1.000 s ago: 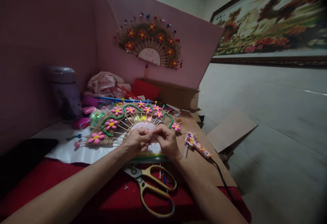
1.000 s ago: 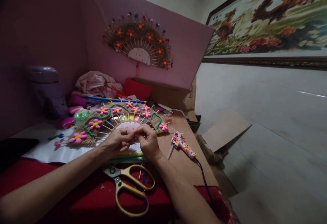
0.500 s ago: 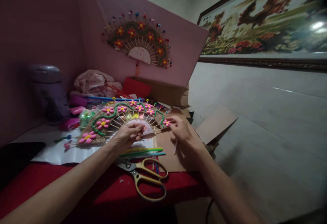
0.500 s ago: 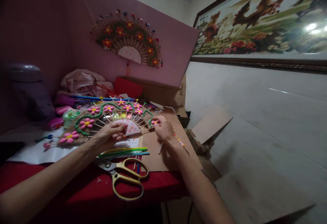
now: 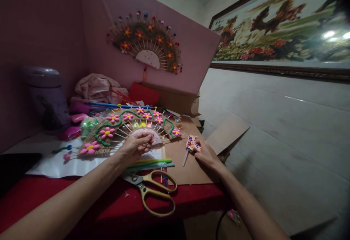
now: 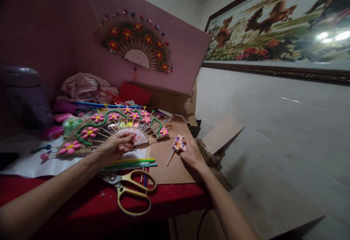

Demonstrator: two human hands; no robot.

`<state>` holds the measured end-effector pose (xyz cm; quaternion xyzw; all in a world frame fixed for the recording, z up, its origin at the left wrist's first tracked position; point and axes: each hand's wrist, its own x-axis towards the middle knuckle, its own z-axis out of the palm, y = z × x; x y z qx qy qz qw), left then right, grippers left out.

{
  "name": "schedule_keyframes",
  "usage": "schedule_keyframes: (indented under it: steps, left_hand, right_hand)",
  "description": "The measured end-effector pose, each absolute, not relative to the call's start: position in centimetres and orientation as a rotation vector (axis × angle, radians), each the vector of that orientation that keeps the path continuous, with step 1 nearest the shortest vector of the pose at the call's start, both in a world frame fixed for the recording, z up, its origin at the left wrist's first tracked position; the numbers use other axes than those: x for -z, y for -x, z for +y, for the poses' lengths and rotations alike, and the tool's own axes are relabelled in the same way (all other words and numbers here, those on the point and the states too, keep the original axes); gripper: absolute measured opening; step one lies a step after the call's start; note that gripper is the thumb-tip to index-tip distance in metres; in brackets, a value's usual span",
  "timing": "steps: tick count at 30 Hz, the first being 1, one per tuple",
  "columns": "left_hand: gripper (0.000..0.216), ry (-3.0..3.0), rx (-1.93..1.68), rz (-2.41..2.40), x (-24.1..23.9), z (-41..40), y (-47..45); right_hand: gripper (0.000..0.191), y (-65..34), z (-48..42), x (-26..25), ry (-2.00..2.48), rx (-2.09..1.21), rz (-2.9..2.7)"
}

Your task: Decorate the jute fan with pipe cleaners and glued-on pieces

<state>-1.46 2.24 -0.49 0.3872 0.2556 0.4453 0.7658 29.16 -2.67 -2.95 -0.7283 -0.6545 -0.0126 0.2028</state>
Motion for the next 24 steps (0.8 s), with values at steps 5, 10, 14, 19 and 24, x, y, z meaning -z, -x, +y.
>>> schedule_keyframes:
  steps: [5, 10, 14, 19, 24]
  left_hand:
    - [0.009, -0.791, -0.933, 0.542, 0.8, 2.3, 1.5]
    - [0.008, -0.676, -0.847, 0.454, 0.6, 1.9, 1.4]
    - [0.01, -0.661, -0.783, 0.367, 0.5, 1.5, 1.2]
    - [0.016, -0.715, -0.763, 0.365, 0.6, 1.3, 1.1]
    - [0.018, -0.751, -0.761, 0.376, 0.6, 1.3, 1.2]
  right_hand:
    - [0.036, -30.0, -4.4, 2.4, 1.957, 0.175, -1.436]
    - [0.037, -26.7, -8.4, -1.7, 1.605, -0.599, -1.304]
    - [0.042, -21.9, -11.0, -3.6, 1.396, -1.152, -1.285]
    - [0.044, -18.3, -11.0, -2.6, 1.351, -1.279, -1.403]
    - [0.045, -17.1, -10.1, -1.6, 1.354, -1.211, -1.456]
